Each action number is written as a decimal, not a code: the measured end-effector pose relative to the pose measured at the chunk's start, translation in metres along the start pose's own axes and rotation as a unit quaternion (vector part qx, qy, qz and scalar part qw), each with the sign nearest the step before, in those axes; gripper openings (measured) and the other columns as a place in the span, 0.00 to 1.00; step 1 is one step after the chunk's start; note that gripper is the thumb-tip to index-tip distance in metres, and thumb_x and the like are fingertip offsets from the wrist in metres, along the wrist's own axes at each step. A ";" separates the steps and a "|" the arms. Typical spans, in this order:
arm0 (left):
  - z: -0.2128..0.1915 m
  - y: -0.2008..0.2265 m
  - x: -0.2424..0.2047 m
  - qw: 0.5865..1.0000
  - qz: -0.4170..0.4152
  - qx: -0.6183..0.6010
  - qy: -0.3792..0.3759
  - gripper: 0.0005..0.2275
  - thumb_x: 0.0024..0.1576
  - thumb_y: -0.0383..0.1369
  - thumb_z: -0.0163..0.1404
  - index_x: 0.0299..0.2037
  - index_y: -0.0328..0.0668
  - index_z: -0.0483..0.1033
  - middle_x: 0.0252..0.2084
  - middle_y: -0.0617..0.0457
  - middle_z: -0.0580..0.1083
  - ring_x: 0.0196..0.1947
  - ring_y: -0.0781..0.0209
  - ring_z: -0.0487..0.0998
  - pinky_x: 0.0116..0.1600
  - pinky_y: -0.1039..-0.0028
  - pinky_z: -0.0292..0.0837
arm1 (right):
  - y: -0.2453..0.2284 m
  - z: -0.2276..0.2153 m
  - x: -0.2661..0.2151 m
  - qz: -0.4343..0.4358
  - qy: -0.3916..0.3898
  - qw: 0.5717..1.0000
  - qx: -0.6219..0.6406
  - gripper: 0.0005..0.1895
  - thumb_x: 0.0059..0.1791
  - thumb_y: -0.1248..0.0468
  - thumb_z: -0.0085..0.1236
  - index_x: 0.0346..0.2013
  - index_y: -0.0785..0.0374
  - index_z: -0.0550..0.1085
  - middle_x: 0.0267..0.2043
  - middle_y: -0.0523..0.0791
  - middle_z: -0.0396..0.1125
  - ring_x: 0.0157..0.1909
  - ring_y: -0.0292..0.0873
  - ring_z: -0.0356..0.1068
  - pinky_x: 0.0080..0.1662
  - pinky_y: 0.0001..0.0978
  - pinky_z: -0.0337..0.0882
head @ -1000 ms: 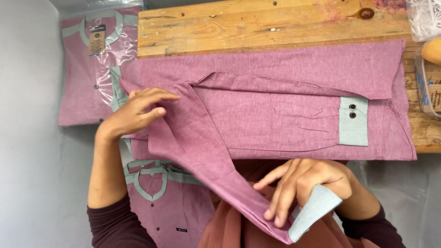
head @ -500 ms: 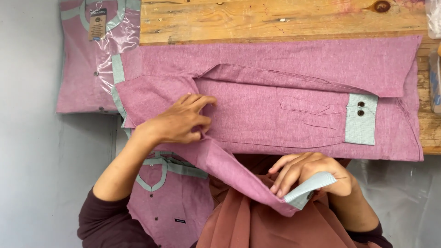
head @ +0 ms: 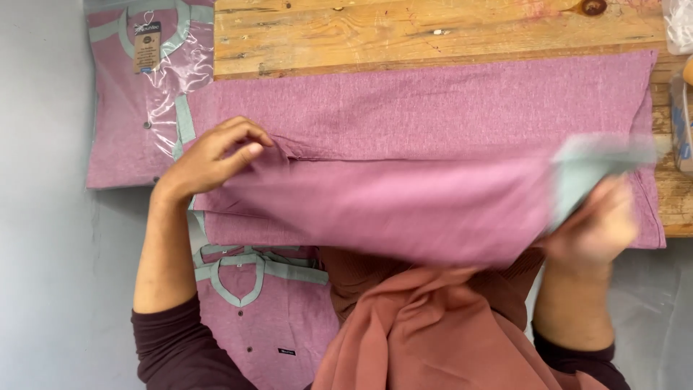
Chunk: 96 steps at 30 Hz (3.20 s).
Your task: The person uses a lint roller to clean a pink shirt laid on a wooden table, then folds the shirt into a compact rectangle. The person handles the shirt and lint roller throughout the task.
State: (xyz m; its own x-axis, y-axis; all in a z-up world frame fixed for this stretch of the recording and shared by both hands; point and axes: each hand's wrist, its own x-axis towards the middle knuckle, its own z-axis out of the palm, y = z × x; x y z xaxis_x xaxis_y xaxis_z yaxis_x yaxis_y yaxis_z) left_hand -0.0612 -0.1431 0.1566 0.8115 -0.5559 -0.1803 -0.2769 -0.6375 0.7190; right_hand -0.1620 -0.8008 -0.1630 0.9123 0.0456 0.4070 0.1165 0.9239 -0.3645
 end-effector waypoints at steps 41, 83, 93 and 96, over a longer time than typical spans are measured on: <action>0.088 -0.080 -0.061 0.847 -0.046 0.137 0.511 0.06 0.68 0.25 0.51 0.51 0.31 0.72 0.47 0.38 0.70 0.44 0.37 0.73 0.44 0.58 0.71 | 0.055 0.308 0.076 0.185 -0.202 0.740 -0.614 0.19 0.46 0.80 0.46 0.41 0.62 0.81 0.35 0.45 0.77 0.35 0.44 0.78 0.38 0.34 0.81; 0.111 0.000 0.015 0.952 -0.127 0.264 0.088 0.34 0.59 0.55 0.44 0.77 0.60 0.50 0.81 0.47 0.42 0.80 0.44 0.37 0.77 0.44 0.27 | -0.012 0.218 0.106 0.162 0.010 0.319 -0.934 0.37 0.58 0.45 0.40 0.77 0.62 0.53 0.81 0.55 0.43 0.80 0.56 0.39 0.73 0.64 0.36; 0.115 0.076 0.147 0.972 0.026 0.234 0.018 0.33 0.64 0.49 0.39 0.77 0.49 0.44 0.80 0.46 0.34 0.78 0.45 0.29 0.76 0.47 0.26 | 0.024 0.235 0.216 0.266 -0.101 0.388 -0.877 0.38 0.59 0.42 0.25 0.77 0.60 0.36 0.81 0.50 0.25 0.80 0.49 0.22 0.74 0.54 0.22; 0.125 0.060 0.184 0.971 0.017 0.235 -0.029 0.33 0.65 0.53 0.33 0.78 0.52 0.41 0.80 0.49 0.34 0.79 0.51 0.28 0.76 0.51 0.21 | 0.013 0.216 0.241 0.366 -0.118 0.330 -0.862 0.40 0.55 0.37 0.13 0.77 0.52 0.28 0.81 0.44 0.15 0.79 0.44 0.12 0.73 0.52 0.13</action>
State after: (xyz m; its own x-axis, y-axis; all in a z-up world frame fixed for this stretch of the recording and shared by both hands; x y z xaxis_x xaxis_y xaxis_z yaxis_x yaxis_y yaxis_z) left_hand 0.0070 -0.3505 0.0822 0.7712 -0.6014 -0.2088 -0.5189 -0.7839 0.3409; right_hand -0.0255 -0.6955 0.1115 0.9116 0.2324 -0.3390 0.1340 -0.9478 -0.2894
